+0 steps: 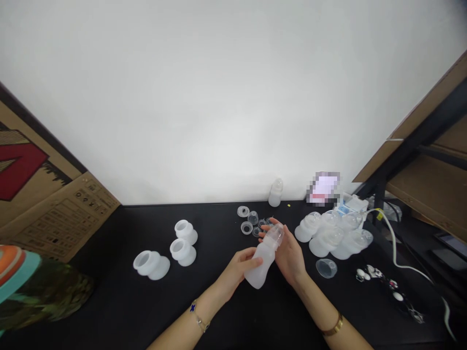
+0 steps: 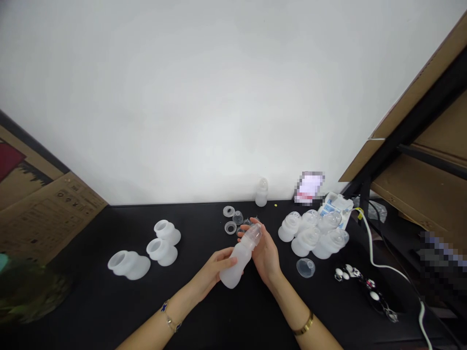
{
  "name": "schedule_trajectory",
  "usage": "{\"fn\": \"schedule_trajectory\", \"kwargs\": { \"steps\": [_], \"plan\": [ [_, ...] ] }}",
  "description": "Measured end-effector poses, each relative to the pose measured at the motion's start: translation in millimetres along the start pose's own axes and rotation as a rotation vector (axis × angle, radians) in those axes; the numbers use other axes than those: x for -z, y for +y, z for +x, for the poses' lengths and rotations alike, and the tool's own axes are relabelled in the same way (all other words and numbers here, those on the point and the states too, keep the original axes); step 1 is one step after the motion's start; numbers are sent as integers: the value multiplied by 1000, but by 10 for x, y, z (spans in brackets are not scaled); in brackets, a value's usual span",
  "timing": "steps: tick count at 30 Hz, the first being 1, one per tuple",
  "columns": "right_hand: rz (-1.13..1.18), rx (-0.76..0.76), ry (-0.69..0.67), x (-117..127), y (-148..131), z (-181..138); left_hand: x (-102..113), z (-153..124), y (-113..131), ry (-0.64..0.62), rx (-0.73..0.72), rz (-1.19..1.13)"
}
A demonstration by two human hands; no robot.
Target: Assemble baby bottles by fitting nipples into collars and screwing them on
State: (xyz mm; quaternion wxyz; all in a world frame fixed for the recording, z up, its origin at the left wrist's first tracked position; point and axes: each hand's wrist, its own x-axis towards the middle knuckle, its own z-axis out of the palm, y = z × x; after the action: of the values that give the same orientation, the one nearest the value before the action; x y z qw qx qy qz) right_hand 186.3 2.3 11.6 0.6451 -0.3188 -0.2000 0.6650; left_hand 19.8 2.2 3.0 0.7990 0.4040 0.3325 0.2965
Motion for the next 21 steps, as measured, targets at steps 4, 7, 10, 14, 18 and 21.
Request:
{"fn": "schedule_trajectory", "kwargs": {
  "steps": [4, 7, 10, 14, 18, 21],
  "plan": [
    [3, 14, 2, 10, -22, 3, -12, -2, 7, 5, 4, 2],
    [4, 22, 2, 14, -33, 2, -12, 4, 5, 5, 24, -2],
    [-4, 23, 3, 18, -29, 1, -7, 7, 1, 3, 24, -1],
    [-5, 21, 3, 21, -15, 3, -4, 6, 1, 2, 23, 4],
    [13, 11, 0, 14, -8, 5, -9, 4, 6, 0, 28, 3],
    [15, 3, -6, 6, -1, 2, -14, 3, 12, -4, 13, 5]
  ]
}}
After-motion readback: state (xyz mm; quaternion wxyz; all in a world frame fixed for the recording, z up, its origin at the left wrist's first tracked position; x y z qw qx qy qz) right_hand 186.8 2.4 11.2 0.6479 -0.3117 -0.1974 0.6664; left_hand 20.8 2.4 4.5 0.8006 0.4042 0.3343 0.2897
